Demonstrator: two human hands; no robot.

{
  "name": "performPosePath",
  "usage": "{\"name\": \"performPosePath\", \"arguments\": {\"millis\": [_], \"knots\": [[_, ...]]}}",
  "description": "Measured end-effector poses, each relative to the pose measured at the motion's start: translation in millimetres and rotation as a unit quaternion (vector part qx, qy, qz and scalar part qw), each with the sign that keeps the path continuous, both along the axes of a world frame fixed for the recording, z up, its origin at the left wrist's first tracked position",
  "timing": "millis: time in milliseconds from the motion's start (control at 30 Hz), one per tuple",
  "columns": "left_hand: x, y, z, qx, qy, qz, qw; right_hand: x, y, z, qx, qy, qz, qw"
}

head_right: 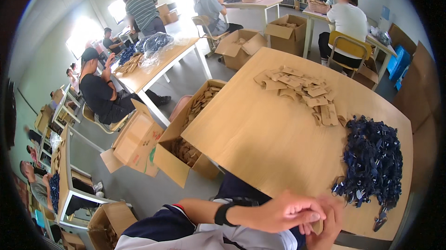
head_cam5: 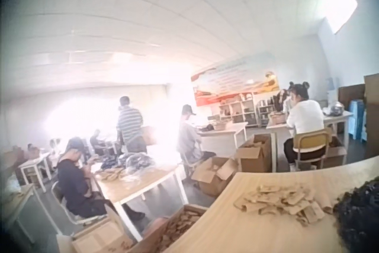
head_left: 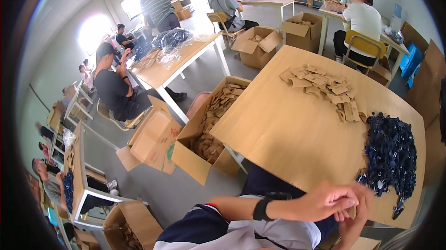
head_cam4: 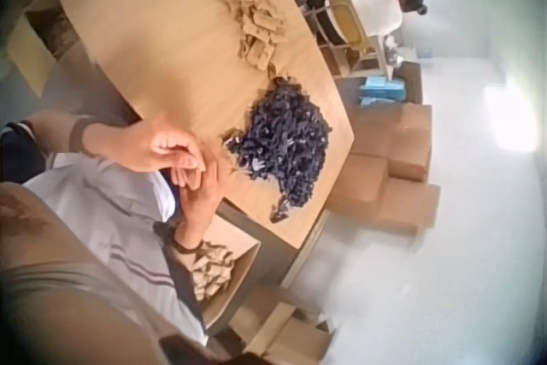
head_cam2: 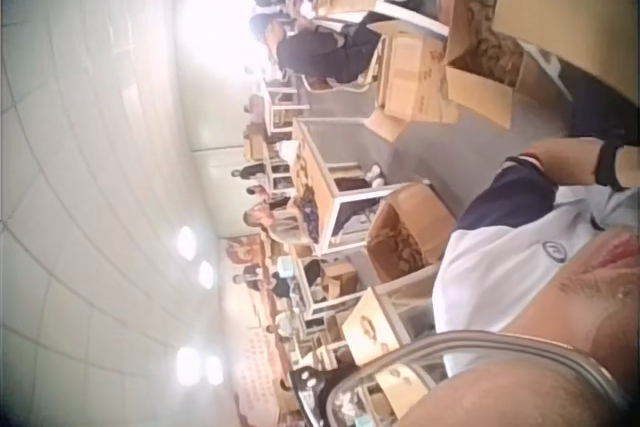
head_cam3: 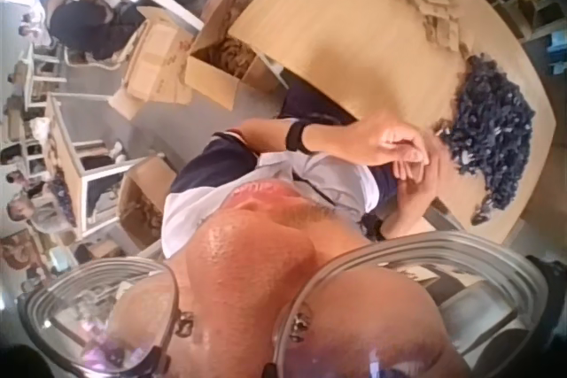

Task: Assembling blue electronic components and inserting them into cardboard tubes.

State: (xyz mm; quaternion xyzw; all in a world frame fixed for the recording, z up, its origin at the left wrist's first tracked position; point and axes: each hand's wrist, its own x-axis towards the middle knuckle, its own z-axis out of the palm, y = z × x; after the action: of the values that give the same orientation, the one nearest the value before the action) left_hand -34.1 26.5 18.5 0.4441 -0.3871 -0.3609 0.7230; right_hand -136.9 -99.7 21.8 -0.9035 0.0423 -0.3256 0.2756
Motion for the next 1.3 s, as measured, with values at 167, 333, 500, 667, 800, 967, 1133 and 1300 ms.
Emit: {"name": "performPosePath", "arguments": {"millis": [167, 333, 500, 667, 800, 967, 1133, 1300], "knots": [[24, 4, 9, 0.082, -0.114, -0.178, 0.974, -22, -21, -8, 0.147, 0.133, 0.115, 0.973], [27, -2, 32, -0.005, -0.337, -0.221, 0.915, -22, -9, 3, 0.365, 0.300, 0.327, 0.818], [23, -19, 27, 0.076, -0.266, -0.379, 0.883, -31, -5, -3, 0.545, 0.269, 0.350, 0.713], [12, -17, 21, -0.001, -0.364, -0.200, 0.909, -41, -14, 3, 0.677, 0.210, 0.300, 0.639], [9, -18, 10, -0.146, -0.569, 0.022, 0.809, -50, -2, -1, 0.764, 0.011, 0.137, 0.630], [14, -12, -16, -0.186, -0.552, 0.008, 0.813, -3, -15, -39, 0.647, 0.043, 0.375, 0.662], [1, -27, -5, -0.054, -0.623, 0.109, 0.773, -45, -30, -24, 0.522, -0.077, 0.144, 0.837], [16, -19, -2, 0.067, -0.583, 0.122, 0.800, -169, -94, -66, -0.117, -0.150, -0.363, 0.912]]}}
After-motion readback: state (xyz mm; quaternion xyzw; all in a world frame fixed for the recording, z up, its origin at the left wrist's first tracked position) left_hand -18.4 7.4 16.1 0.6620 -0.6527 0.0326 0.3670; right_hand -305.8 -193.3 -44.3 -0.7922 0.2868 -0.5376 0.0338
